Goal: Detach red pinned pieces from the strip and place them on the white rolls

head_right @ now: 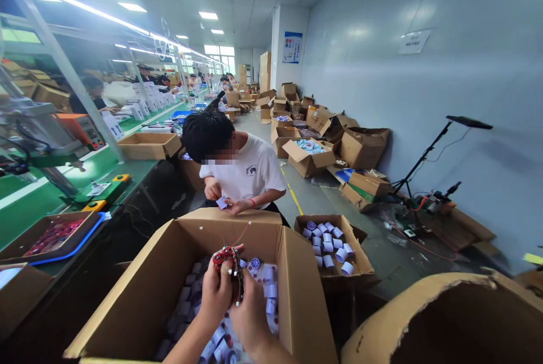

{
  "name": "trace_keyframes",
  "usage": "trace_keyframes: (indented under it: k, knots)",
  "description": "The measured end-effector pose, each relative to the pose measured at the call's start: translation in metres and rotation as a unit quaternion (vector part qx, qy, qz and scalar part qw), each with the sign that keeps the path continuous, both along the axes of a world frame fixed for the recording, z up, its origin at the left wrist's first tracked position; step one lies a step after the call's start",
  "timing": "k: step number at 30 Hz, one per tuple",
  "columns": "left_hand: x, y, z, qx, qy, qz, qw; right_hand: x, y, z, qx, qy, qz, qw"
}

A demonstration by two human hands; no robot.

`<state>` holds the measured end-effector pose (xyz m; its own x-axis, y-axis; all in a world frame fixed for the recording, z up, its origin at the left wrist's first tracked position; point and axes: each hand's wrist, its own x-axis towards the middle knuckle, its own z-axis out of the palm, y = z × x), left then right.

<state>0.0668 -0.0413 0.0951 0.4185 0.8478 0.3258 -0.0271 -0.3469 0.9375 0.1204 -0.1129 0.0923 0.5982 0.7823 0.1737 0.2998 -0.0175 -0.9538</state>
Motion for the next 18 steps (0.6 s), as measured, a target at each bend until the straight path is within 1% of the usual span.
trace_keyframes:
  k: [3, 6, 9, 12, 14, 15, 16, 18]
  knots:
    - [0.004, 0.001, 0.001, 0.017, -0.002, 0.025, 1.000, -0.001, 0.002, 0.003, 0.014, -0.024, -0.022, 0.999]
    - [0.007, 0.002, 0.004, 0.014, 0.001, 0.021, 1.000, 0.001, 0.004, 0.004, 0.026, -0.029, -0.026, 0.999]
    - [0.009, 0.000, 0.008, 0.002, 0.002, 0.023, 1.000, 0.002, 0.004, -0.001, 0.032, -0.047, -0.030, 0.998]
    - [0.011, -0.001, 0.012, -0.014, -0.011, 0.033, 0.999, 0.003, 0.005, -0.010, 0.042, -0.074, -0.060, 0.995]
    - [0.013, 0.000, 0.016, -0.045, -0.019, 0.023, 0.999, 0.003, 0.006, -0.014, 0.039, -0.067, -0.068, 0.995]
    - [0.014, 0.002, 0.018, -0.069, -0.022, 0.010, 0.997, 0.004, 0.007, -0.014, 0.033, -0.053, -0.059, 0.996]
    - [0.014, 0.004, 0.021, -0.100, -0.024, -0.008, 0.995, 0.005, 0.008, -0.013, 0.025, -0.031, -0.042, 0.998]
    - [0.011, 0.009, 0.026, -0.178, -0.024, -0.070, 0.981, 0.008, 0.008, -0.009, 0.010, 0.029, -0.002, 1.000]
